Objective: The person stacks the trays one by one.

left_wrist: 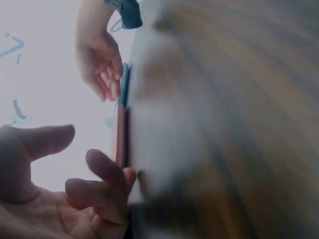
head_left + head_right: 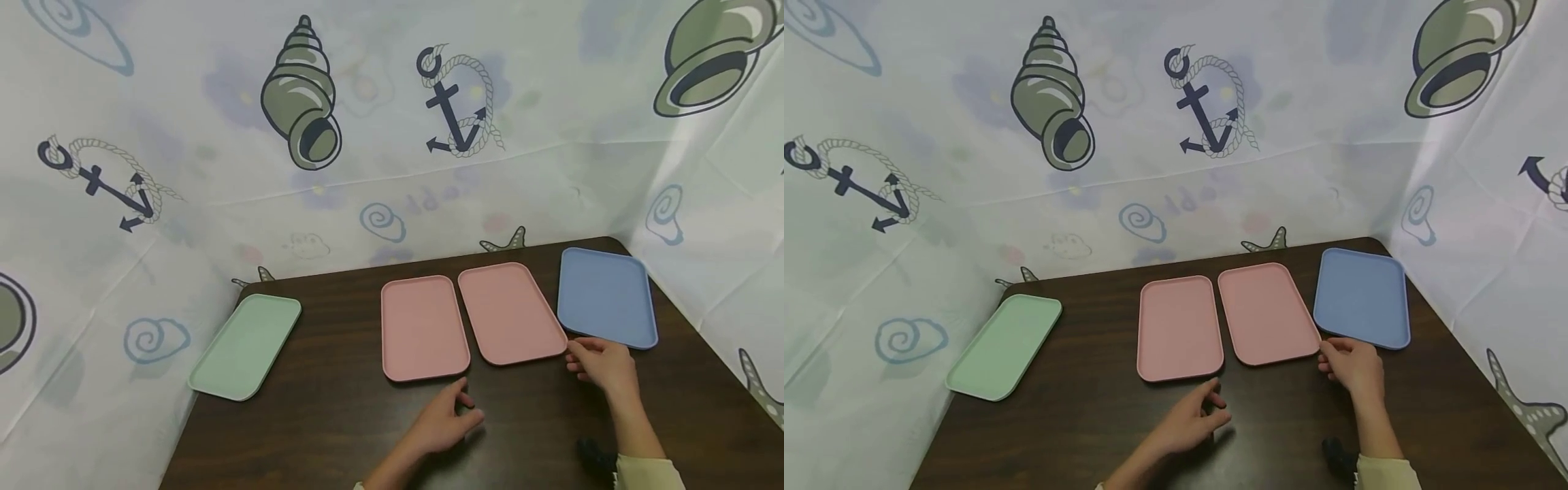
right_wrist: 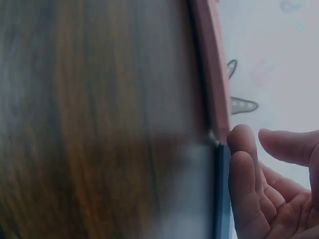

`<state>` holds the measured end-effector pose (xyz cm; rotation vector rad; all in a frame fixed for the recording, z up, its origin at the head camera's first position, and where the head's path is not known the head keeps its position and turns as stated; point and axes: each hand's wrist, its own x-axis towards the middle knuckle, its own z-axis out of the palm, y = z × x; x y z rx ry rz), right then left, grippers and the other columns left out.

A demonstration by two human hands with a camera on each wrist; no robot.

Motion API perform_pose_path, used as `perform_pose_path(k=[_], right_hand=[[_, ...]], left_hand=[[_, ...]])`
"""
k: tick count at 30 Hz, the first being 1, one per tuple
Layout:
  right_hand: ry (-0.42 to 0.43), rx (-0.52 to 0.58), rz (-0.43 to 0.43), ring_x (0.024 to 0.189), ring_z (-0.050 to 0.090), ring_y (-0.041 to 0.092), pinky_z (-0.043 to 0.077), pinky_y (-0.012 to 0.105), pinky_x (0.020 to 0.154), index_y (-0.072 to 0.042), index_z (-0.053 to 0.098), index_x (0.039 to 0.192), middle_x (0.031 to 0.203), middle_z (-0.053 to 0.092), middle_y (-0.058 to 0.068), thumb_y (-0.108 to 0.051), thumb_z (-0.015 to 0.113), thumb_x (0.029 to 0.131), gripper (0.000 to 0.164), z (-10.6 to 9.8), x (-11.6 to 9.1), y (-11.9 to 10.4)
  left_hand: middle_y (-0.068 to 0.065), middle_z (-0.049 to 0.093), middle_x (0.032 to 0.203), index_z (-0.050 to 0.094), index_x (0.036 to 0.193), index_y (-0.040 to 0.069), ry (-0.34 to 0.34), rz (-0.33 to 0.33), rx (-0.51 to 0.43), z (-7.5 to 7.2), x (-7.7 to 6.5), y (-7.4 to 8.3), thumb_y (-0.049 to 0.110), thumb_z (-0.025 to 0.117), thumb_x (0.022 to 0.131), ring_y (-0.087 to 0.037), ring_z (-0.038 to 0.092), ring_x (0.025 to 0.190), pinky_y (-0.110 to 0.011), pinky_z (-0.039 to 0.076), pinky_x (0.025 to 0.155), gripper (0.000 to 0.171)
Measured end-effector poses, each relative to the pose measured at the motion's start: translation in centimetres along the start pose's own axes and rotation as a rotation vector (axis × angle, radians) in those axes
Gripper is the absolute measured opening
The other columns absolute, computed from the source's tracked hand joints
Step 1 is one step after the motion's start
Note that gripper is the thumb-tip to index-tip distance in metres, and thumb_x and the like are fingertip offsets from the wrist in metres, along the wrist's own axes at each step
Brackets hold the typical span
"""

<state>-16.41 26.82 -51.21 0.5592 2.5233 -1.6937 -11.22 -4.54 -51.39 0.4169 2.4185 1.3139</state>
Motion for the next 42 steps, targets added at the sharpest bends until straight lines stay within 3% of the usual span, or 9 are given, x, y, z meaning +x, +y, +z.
perform_pose_path(k=[4,5,8,11,17,28,35,42], right_hand=[[-0.030,0.009,0.027,0.066,0.070,0.015,0.056,0.030,0.059,0.014,0.055,0.126,0.079,0.072,0.010,-0.028,0.062,0.096,0.052,-0.3,0.8,0.6],[-0.041,0.014,0.036,0.066,0.070,0.015,0.056,0.030,0.059,0.015,0.053,0.127,0.079,0.072,0.009,-0.028,0.062,0.096,0.053,-0.3,0.9,0.8],[-0.072,0.027,0.060,0.066,0.070,0.015,0.056,0.031,0.060,0.015,0.049,0.131,0.078,0.072,0.008,-0.027,0.061,0.097,0.055,-0.4,1.3,1.2],[-0.090,0.035,0.056,0.066,0.070,0.014,0.056,0.031,0.060,0.015,0.046,0.134,0.077,0.072,0.007,-0.025,0.061,0.097,0.057,-0.5,1.7,1.3],[-0.128,0.042,0.047,0.065,0.070,0.013,0.056,0.030,0.059,0.018,0.040,0.137,0.076,0.072,0.006,-0.022,0.061,0.096,0.060,-0.5,2.2,0.9],[-0.185,0.045,0.042,0.064,0.070,0.015,0.056,0.031,0.058,0.019,0.034,0.140,0.074,0.072,0.010,-0.014,0.058,0.097,0.059,-0.3,2.6,0.8],[-0.192,0.022,0.031,0.064,0.070,0.016,0.056,0.031,0.058,0.020,0.036,0.139,0.074,0.071,0.012,-0.009,0.056,0.097,0.055,0.0,2.8,0.5],[-0.193,0.078,0.043,0.064,0.071,0.017,0.056,0.031,0.058,0.022,0.036,0.137,0.075,0.071,0.015,-0.005,0.056,0.096,0.053,0.0,2.3,0.5]], left_hand=[[0.007,0.068,0.106,0.041,0.144,-0.005,0.017,-0.025,-0.042,1.1,1.9,0.9,0.032,0.068,0.090,-0.014,0.058,0.110,-0.037,0.044,0.095,0.071],[0.009,0.068,0.105,0.039,0.145,-0.005,0.016,-0.034,-0.054,1.4,2.3,1.0,0.031,0.069,0.090,-0.014,0.059,0.110,-0.036,0.044,0.095,0.072],[0.010,0.067,0.102,0.033,0.147,-0.008,0.021,-0.063,-0.124,2.2,3.3,1.5,0.029,0.069,0.090,-0.013,0.066,0.081,-0.030,0.049,0.079,0.077],[0.010,0.065,0.094,0.029,0.148,-0.009,0.052,-0.091,-0.186,2.9,4.2,1.8,0.027,0.070,0.089,-0.011,0.057,0.050,-0.024,0.044,0.057,0.080],[0.008,0.061,0.080,0.029,0.148,-0.010,0.125,-0.115,-0.235,3.6,5.4,2.3,0.027,0.070,0.090,-0.010,0.052,0.046,-0.024,0.039,0.050,0.080],[0.009,0.061,0.080,0.028,0.148,-0.010,0.241,-0.138,-0.325,5.1,6.8,2.8,0.021,0.069,0.088,-0.009,0.050,0.043,-0.024,0.041,0.053,0.079],[0.008,0.059,0.081,0.030,0.148,-0.007,0.277,-0.167,-0.342,5.3,6.9,2.8,0.020,0.070,0.087,-0.010,0.050,0.044,-0.025,0.041,0.052,0.078],[0.006,0.058,0.082,0.031,0.147,-0.005,0.276,-0.194,-0.344,5.2,6.6,2.9,0.021,0.068,0.088,-0.011,0.049,0.045,-0.027,0.042,0.057,0.075]])
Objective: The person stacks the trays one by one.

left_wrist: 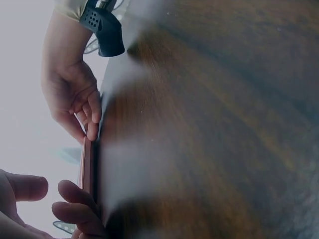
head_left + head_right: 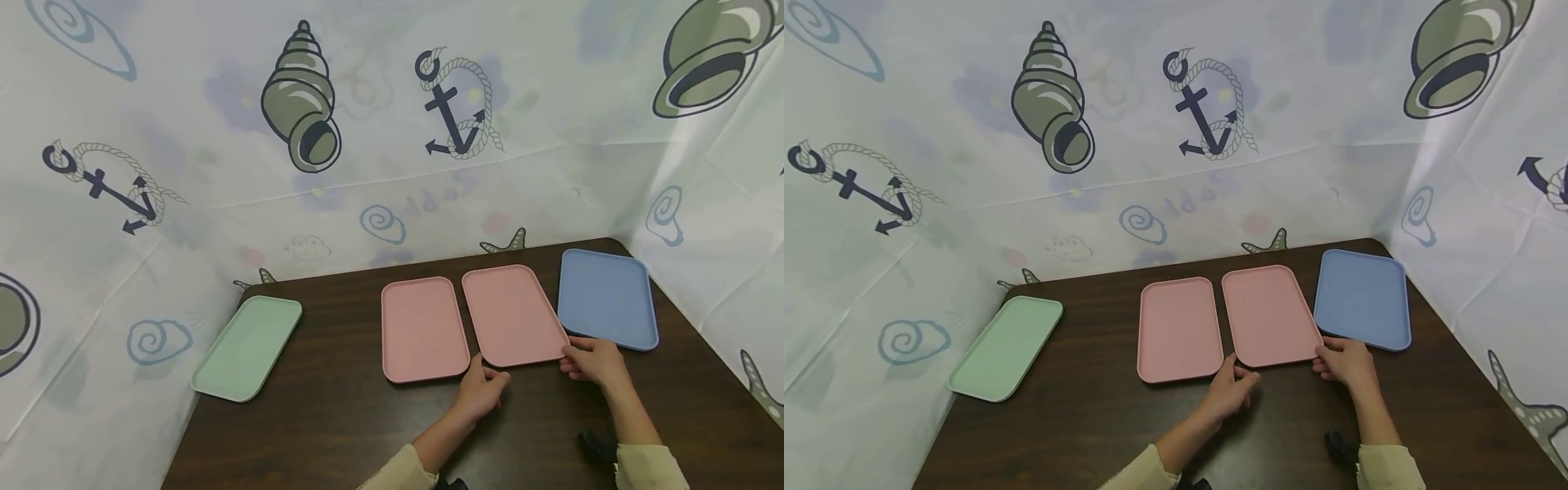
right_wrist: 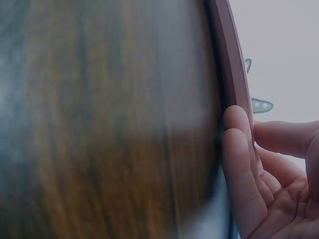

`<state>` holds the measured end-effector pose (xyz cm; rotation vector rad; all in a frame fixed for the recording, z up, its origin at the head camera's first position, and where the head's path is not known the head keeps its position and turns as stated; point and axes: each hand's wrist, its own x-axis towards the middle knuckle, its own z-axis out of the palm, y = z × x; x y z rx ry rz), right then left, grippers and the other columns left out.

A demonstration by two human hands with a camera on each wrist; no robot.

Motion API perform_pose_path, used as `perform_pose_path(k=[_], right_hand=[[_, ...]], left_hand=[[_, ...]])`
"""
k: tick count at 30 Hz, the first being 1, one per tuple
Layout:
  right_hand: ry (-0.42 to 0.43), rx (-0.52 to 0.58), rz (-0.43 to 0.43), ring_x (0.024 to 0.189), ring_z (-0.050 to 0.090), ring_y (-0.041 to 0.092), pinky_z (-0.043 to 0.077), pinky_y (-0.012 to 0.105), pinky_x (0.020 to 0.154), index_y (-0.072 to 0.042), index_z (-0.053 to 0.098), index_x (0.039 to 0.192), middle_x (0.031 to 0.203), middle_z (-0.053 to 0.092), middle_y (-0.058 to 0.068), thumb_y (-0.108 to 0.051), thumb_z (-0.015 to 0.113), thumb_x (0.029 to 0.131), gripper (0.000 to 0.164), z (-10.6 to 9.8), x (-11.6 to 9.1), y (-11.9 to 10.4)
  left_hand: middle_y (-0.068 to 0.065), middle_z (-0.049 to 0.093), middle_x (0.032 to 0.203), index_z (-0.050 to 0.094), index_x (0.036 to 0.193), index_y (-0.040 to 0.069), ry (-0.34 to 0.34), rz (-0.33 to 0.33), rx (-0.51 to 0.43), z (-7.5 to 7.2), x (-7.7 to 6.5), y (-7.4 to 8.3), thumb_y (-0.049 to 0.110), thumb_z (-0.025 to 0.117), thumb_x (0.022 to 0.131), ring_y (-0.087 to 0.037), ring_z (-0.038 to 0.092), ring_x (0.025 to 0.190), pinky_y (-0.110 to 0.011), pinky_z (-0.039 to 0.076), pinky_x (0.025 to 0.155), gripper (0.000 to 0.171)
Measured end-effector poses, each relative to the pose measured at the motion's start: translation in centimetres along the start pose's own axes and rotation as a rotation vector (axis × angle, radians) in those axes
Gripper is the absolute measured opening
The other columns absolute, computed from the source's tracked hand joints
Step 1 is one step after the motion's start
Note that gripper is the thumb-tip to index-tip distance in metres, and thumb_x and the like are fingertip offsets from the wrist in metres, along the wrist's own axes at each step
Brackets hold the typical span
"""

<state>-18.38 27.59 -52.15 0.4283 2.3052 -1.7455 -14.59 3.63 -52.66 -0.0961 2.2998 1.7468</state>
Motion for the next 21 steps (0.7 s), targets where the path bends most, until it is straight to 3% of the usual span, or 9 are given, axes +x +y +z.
perform_pose_path(k=[4,10,13,21], right_hand=[[0.003,0.013,-0.003,0.065,0.071,0.018,0.056,0.031,0.059,0.022,0.038,0.136,0.077,0.071,0.015,-0.005,0.057,0.097,0.051,-0.1,-0.5,-0.2],[0.007,0.016,-0.013,0.066,0.071,0.019,0.057,0.033,0.060,0.021,0.039,0.136,0.078,0.072,0.014,-0.006,0.057,0.097,0.051,-0.2,-1.1,-0.2],[0.008,0.017,-0.027,0.065,0.071,0.019,0.057,0.033,0.060,0.023,0.040,0.134,0.077,0.071,0.015,-0.004,0.057,0.097,0.050,-0.4,-1.6,-0.1],[-0.010,0.042,-0.039,0.064,0.071,0.019,0.057,0.034,0.059,0.025,0.038,0.133,0.075,0.071,0.014,-0.001,0.057,0.096,0.049,-0.9,-2.7,0.0]], left_hand=[[0.004,0.058,0.082,0.034,0.145,-0.004,0.007,-0.008,-0.032,0.0,-0.1,0.0,0.019,0.065,0.089,-0.012,0.049,0.046,-0.028,0.043,0.061,0.069],[0.003,0.058,0.086,0.038,0.142,-0.001,0.011,-0.040,-0.121,-0.1,-0.6,0.2,0.016,0.064,0.090,-0.010,0.049,0.047,-0.024,0.035,0.047,0.061],[0.003,0.058,0.086,0.042,0.135,0.001,0.009,-0.025,-0.149,-0.2,-0.9,0.3,0.015,0.065,0.090,-0.009,0.049,0.046,-0.023,0.032,0.043,0.053],[-0.001,0.063,0.082,0.048,0.115,0.005,0.005,0.027,-0.160,-0.5,-1.1,0.1,0.012,0.062,0.093,-0.010,0.047,0.045,-0.023,0.037,0.052,0.027]])
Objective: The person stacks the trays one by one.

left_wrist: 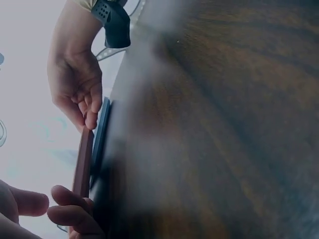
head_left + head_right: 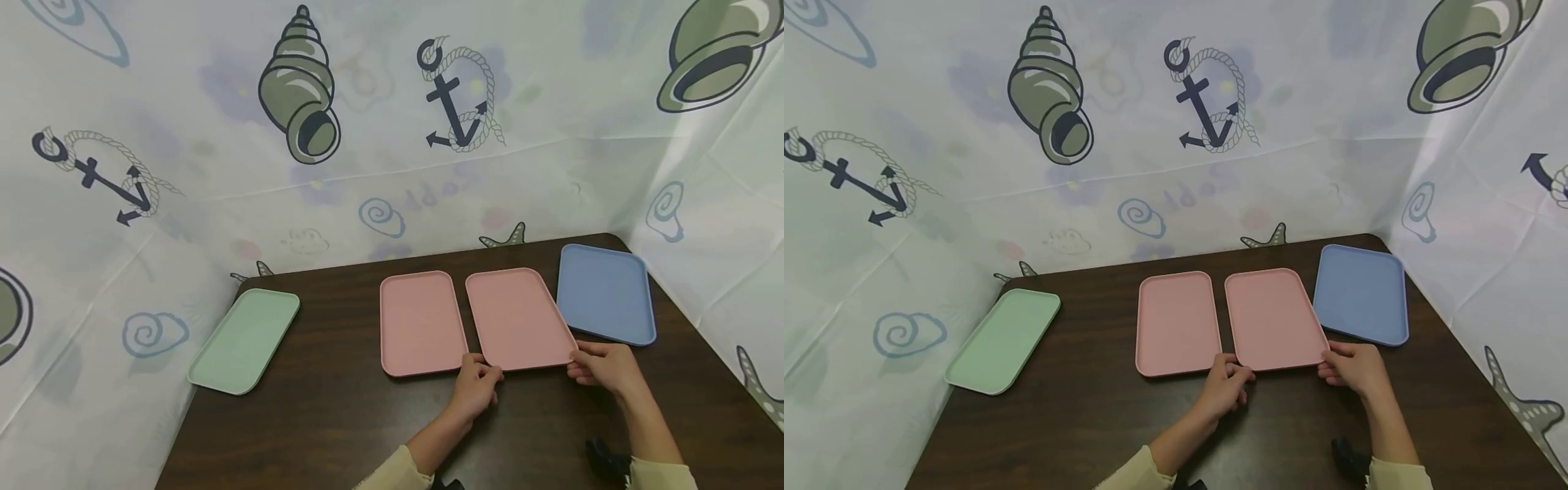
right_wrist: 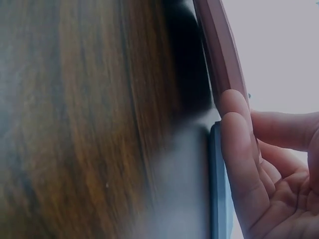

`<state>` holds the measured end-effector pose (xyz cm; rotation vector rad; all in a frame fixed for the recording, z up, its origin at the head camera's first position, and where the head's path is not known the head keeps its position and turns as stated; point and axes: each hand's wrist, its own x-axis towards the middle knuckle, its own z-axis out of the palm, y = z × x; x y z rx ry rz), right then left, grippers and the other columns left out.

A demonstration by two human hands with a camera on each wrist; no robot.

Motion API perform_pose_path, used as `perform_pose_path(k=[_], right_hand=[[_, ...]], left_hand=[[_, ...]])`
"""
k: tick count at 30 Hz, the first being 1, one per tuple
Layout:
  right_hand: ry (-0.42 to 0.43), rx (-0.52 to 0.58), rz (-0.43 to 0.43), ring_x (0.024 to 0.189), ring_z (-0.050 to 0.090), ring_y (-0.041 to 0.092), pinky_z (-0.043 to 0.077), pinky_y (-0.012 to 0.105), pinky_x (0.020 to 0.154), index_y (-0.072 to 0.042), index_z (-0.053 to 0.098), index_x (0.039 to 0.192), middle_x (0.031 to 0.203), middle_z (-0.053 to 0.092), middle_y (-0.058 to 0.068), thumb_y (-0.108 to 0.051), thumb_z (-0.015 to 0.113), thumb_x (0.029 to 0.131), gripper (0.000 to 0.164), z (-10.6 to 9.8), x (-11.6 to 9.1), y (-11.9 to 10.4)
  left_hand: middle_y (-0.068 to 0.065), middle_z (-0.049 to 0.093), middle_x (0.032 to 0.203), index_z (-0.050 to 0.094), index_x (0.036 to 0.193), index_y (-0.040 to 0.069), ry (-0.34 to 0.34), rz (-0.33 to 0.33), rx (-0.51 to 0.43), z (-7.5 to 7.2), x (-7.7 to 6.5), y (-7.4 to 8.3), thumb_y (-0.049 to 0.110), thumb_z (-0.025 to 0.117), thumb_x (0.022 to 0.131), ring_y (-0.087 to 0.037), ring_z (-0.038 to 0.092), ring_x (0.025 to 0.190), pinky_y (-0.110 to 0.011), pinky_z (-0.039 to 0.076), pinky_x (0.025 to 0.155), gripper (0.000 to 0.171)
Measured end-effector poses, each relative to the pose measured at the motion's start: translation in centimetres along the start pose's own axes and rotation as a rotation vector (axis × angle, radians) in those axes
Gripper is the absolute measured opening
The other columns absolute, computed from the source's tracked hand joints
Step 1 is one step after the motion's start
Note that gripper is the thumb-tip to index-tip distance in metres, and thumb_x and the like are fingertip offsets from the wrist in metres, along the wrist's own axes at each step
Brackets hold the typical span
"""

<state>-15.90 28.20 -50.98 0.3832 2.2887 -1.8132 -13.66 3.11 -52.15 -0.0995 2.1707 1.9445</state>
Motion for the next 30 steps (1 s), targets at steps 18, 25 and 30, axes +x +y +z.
perform_pose_path(k=[18,25,30], right_hand=[[0.059,0.040,-0.148,0.064,0.071,0.015,0.057,0.034,0.060,0.022,0.042,0.133,0.074,0.072,0.008,-0.002,0.061,0.095,0.048,-0.6,-2.4,-1.6],[0.043,0.118,-0.195,0.063,0.071,0.017,0.056,0.032,0.057,0.025,0.037,0.134,0.072,0.072,0.005,-0.004,0.063,0.095,0.056,-1.1,-3.5,-3.1],[0.022,0.197,-0.199,0.064,0.072,0.018,0.056,0.032,0.057,0.026,0.038,0.132,0.073,0.073,0.007,-0.005,0.066,0.093,0.057,-1.5,-4.2,-4.0]], left_hand=[[-0.008,0.068,0.075,0.043,0.105,0.007,-0.008,0.106,-0.133,-0.3,0.5,2.0,0.003,0.060,0.093,-0.010,0.042,0.043,-0.022,0.036,0.045,0.021],[-0.006,0.066,0.074,0.043,0.103,0.008,-0.036,0.147,-0.158,-0.6,-0.3,3.6,0.000,0.060,0.092,-0.010,0.041,0.042,-0.022,0.036,0.043,0.022],[-0.007,0.065,0.075,0.042,0.103,0.007,-0.069,0.197,-0.167,-1.3,-1.3,4.9,0.000,0.060,0.092,-0.009,0.042,0.042,-0.020,0.036,0.044,0.022]])
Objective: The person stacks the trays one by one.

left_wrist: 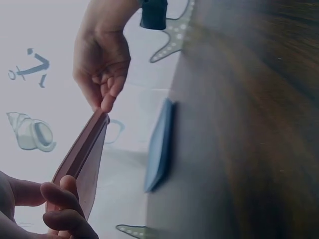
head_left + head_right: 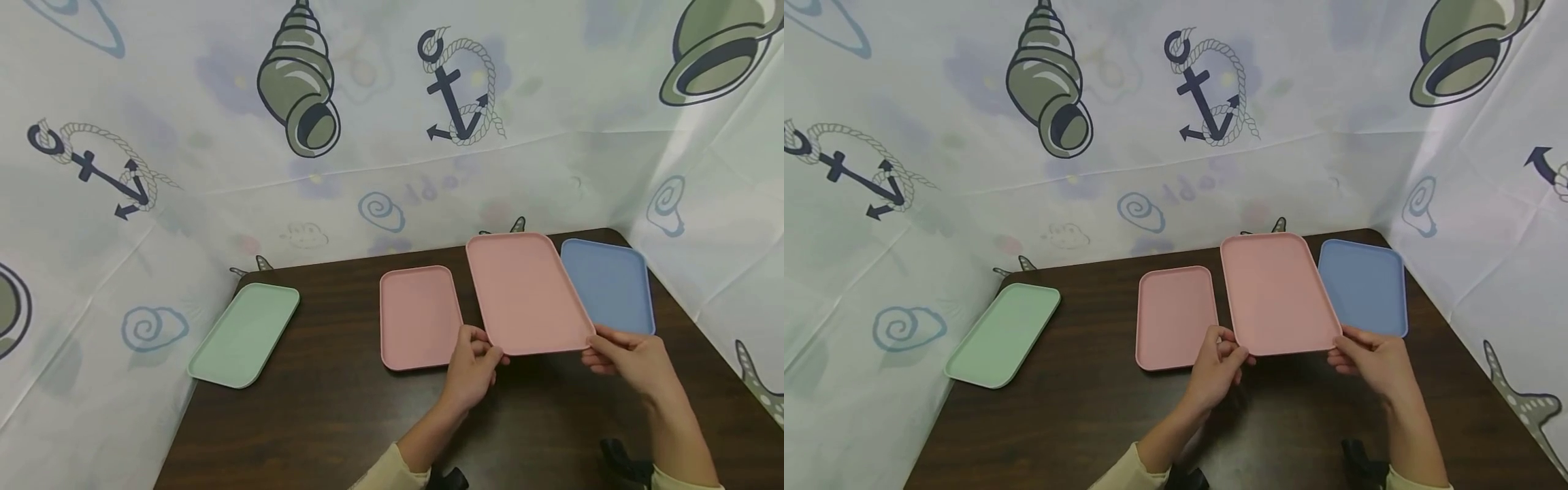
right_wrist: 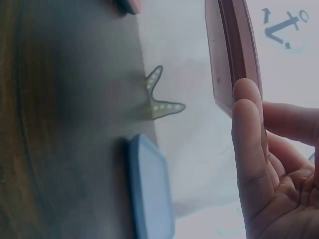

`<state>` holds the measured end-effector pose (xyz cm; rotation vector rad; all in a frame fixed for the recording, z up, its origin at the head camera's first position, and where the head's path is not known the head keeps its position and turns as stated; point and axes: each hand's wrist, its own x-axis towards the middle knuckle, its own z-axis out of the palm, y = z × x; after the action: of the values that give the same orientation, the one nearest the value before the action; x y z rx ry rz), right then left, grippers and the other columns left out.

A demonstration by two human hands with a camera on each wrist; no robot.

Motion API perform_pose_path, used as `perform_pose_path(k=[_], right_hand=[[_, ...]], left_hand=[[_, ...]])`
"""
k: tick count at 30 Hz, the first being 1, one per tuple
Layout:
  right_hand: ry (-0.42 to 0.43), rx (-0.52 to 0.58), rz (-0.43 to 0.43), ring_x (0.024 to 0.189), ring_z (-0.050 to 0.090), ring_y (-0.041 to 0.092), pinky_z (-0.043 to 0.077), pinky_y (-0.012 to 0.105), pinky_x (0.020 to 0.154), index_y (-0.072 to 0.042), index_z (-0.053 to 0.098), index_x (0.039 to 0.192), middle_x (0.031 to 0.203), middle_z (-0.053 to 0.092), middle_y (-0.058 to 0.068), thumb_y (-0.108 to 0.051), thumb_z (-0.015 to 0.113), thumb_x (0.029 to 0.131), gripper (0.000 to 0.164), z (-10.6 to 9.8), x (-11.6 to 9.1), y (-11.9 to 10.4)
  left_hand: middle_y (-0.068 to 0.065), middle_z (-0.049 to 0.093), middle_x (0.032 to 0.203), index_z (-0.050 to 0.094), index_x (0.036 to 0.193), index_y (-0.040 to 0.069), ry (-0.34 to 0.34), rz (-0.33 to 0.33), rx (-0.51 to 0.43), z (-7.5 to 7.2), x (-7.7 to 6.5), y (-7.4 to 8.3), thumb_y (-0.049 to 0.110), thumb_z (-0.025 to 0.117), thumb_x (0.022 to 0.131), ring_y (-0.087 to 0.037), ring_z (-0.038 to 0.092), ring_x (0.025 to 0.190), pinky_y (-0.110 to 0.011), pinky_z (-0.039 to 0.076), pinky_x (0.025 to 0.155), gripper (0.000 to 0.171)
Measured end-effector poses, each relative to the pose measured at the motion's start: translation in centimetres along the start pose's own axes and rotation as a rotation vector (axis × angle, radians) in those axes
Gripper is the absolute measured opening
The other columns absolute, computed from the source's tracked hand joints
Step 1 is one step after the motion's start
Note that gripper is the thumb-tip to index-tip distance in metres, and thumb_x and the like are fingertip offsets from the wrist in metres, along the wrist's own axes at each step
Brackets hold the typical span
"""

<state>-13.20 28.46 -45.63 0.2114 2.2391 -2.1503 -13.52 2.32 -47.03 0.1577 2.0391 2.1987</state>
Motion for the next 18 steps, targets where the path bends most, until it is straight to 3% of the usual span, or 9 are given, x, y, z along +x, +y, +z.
perform_pose_path(k=[2,5,8,13,18], right_hand=[[-0.007,0.029,-0.007,0.064,0.072,0.019,0.056,0.032,0.058,0.019,0.047,0.131,0.074,0.073,0.008,-0.005,0.067,0.092,0.049,0.0,-0.1,-0.3],[-0.023,0.070,-0.027,0.065,0.072,0.020,0.056,0.032,0.058,-0.004,0.066,0.119,0.075,0.073,0.008,-0.004,0.067,0.092,0.027,0.1,-0.2,-0.6],[-0.046,0.103,-0.041,0.066,0.072,0.020,0.056,0.033,0.059,-0.020,0.072,0.104,0.076,0.073,0.009,-0.003,0.067,0.092,0.022,0.3,-0.2,-1.0],[-0.080,0.093,-0.082,0.067,0.072,0.021,0.056,0.034,0.060,-0.012,0.070,0.112,0.079,0.073,0.011,-0.002,0.067,0.092,0.022,1.3,-0.5,-1.7],[-0.109,0.128,-0.149,0.067,0.072,0.021,0.056,0.036,0.059,-0.011,0.071,0.112,0.079,0.073,0.013,0.001,0.065,0.092,0.024,3.0,-0.8,-2.2]], left_hand=[[-0.007,0.065,0.075,0.041,0.104,0.006,-0.014,0.013,-0.003,-0.2,-0.2,0.6,0.001,0.060,0.092,-0.009,0.043,0.043,-0.020,0.036,0.044,0.023],[-0.007,0.065,0.076,0.041,0.105,0.006,-0.030,0.021,-0.003,-0.6,-0.6,1.5,0.002,0.061,0.092,-0.010,0.043,0.045,-0.020,0.036,0.046,0.025],[-0.009,0.065,0.078,0.040,0.106,0.006,-0.041,0.027,-0.009,-1.2,-1.2,2.4,0.004,0.062,0.092,-0.011,0.043,0.046,-0.020,0.036,0.047,0.026],[-0.011,0.064,0.078,0.039,0.105,0.005,-0.044,0.033,-0.015,-2.3,-1.9,3.6,0.004,0.063,0.091,-0.011,0.043,0.047,-0.020,0.037,0.048,0.028],[-0.010,0.065,0.077,0.039,0.104,0.007,-0.030,0.015,-0.005,-3.6,-2.6,4.7,0.005,0.063,0.091,-0.010,0.044,0.048,-0.020,0.036,0.048,0.028]])
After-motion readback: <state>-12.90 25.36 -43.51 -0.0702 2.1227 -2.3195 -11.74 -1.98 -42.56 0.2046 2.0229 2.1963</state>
